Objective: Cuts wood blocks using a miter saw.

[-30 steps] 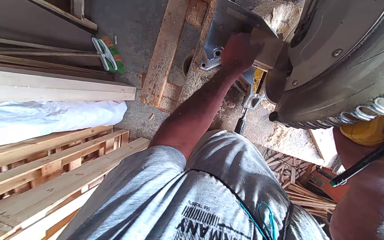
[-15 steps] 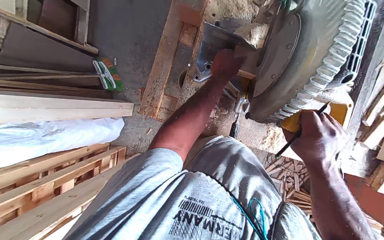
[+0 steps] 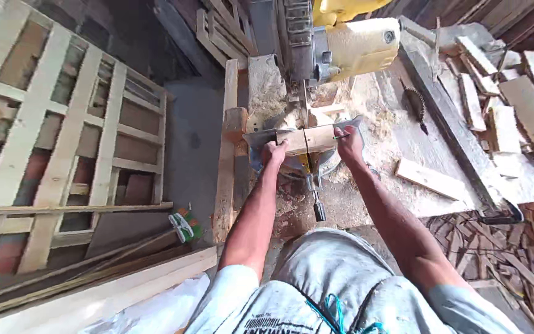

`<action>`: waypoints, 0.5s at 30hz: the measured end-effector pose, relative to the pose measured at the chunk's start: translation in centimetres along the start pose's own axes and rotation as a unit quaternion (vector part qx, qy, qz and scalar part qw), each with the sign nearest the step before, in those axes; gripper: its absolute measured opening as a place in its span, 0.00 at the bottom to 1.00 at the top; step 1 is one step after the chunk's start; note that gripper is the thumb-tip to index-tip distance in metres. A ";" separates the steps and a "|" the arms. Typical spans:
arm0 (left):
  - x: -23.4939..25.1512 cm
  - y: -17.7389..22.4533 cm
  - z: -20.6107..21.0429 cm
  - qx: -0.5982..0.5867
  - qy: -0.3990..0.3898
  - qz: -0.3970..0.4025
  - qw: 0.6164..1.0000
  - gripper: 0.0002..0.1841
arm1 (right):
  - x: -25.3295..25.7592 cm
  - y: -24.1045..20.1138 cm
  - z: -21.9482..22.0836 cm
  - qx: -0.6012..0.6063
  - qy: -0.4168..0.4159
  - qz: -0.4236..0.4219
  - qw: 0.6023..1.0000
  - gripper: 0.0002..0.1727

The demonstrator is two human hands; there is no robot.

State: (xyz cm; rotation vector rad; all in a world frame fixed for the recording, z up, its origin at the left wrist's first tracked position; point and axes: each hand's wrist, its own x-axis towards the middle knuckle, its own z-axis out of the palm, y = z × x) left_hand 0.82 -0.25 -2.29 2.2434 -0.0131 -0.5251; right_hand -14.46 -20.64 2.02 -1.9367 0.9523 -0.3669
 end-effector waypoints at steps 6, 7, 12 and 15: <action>-1.2 0.1 0.1 0.016 0.002 -0.021 1.000 0.33 | 1.4 0.4 3.5 -0.041 -0.051 0.096 0.993 0.32; -2.0 -0.1 -0.1 0.023 -0.001 -0.020 1.000 0.33 | 1.0 0.4 3.0 -0.032 -0.060 0.105 0.992 0.31; -6.9 -3.1 0.4 -0.056 -0.005 -0.011 0.998 0.31 | -1.7 3.5 2.1 0.111 -0.109 0.186 0.970 0.27; -8.9 -5.4 1.4 -0.213 -0.015 -0.058 0.975 0.32 | -3.5 5.9 2.1 0.224 -0.130 0.205 0.944 0.32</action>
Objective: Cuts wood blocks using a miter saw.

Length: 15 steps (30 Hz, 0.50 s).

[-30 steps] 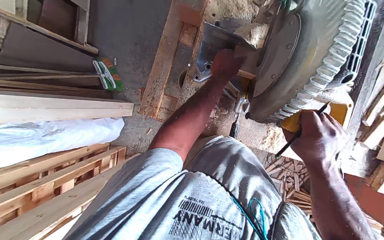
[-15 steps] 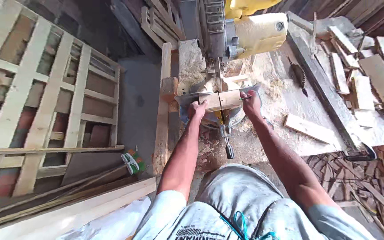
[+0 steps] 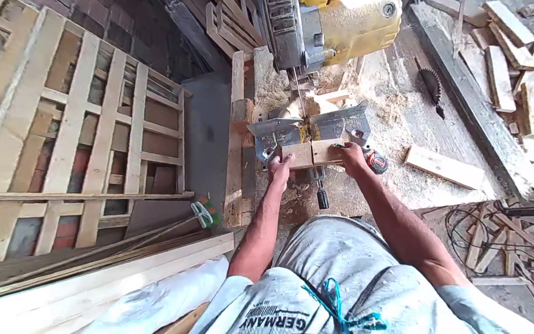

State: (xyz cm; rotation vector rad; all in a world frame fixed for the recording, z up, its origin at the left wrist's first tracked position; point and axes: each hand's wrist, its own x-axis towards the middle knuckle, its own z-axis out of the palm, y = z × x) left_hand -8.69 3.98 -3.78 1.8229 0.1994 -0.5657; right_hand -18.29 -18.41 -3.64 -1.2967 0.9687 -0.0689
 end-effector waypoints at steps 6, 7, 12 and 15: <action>-4.4 -2.9 -1.1 -0.215 -0.033 -0.046 0.975 0.23 | -4.9 3.3 -5.0 0.050 -0.027 -0.133 0.989 0.27; -5.0 -3.5 -1.5 -0.247 -0.037 -0.051 0.967 0.21 | -5.9 4.2 -6.3 0.022 -0.029 -0.152 0.988 0.28; -6.7 -6.2 -3.3 -0.309 -0.072 -0.067 0.946 0.18 | -8.8 9.6 -9.5 -0.174 0.055 -0.146 0.972 0.28; -7.1 -7.2 -4.3 -0.261 -0.029 -0.060 0.963 0.18 | -9.9 9.9 -10.5 -0.254 0.090 -0.183 0.945 0.32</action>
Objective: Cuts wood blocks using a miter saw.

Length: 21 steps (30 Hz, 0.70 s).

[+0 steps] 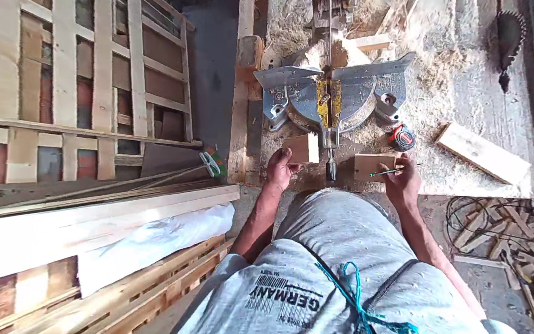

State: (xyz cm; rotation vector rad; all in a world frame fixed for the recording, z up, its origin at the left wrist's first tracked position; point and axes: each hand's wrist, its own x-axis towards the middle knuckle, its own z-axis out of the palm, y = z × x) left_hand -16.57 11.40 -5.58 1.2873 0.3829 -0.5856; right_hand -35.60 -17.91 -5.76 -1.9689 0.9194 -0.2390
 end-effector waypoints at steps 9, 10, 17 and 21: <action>-2.3 -0.6 -3.4 0.509 0.106 0.085 0.850 0.32 | 4.2 -3.3 -1.4 0.290 0.037 0.089 0.952 0.10; -2.5 0.0 -3.6 0.557 0.099 0.103 0.818 0.39 | 5.4 -4.2 -0.7 0.310 0.018 0.082 0.947 0.10; -0.3 3.1 -4.0 0.712 -0.148 0.099 0.679 0.56 | 13.5 -11.9 7.9 0.144 -0.092 -0.020 0.985 0.22; -0.3 4.8 -4.2 0.703 -0.108 0.102 0.695 0.52 | 14.9 -12.3 10.1 -0.069 -0.070 -0.163 0.982 0.19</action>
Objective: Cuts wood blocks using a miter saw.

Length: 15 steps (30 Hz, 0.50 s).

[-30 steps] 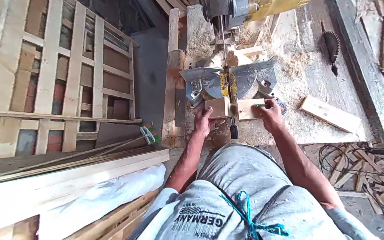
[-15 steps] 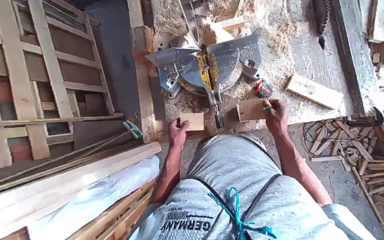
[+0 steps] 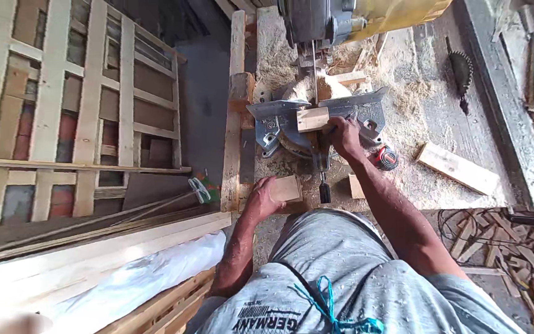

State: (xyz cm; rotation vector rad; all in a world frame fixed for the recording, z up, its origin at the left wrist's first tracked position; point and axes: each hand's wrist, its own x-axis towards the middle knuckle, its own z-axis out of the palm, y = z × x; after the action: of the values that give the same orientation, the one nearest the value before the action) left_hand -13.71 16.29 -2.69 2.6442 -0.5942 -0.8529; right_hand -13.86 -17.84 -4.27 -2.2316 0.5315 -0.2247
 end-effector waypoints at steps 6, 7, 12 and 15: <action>0.5 -0.7 -2.2 -0.120 0.047 0.040 0.991 0.54 | 1.7 0.7 2.3 -0.107 0.003 -0.065 0.992 0.37; 1.0 -0.6 -2.5 -0.131 0.054 0.046 0.989 0.54 | 2.1 0.6 2.6 -0.126 -0.002 -0.073 0.989 0.36; 3.0 0.6 -2.9 -0.163 0.078 0.077 0.981 0.56 | 2.9 1.0 2.5 -0.176 -0.027 -0.126 0.976 0.29; 3.4 0.7 -2.4 -0.205 0.091 0.086 0.971 0.56 | 3.4 0.7 1.5 -0.176 -0.059 -0.153 0.971 0.30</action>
State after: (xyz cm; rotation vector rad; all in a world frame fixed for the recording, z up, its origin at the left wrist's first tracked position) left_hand -9.90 14.44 -2.16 2.2277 -0.5244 -0.5990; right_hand -10.52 -18.79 -5.85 -2.6524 0.1661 -0.1634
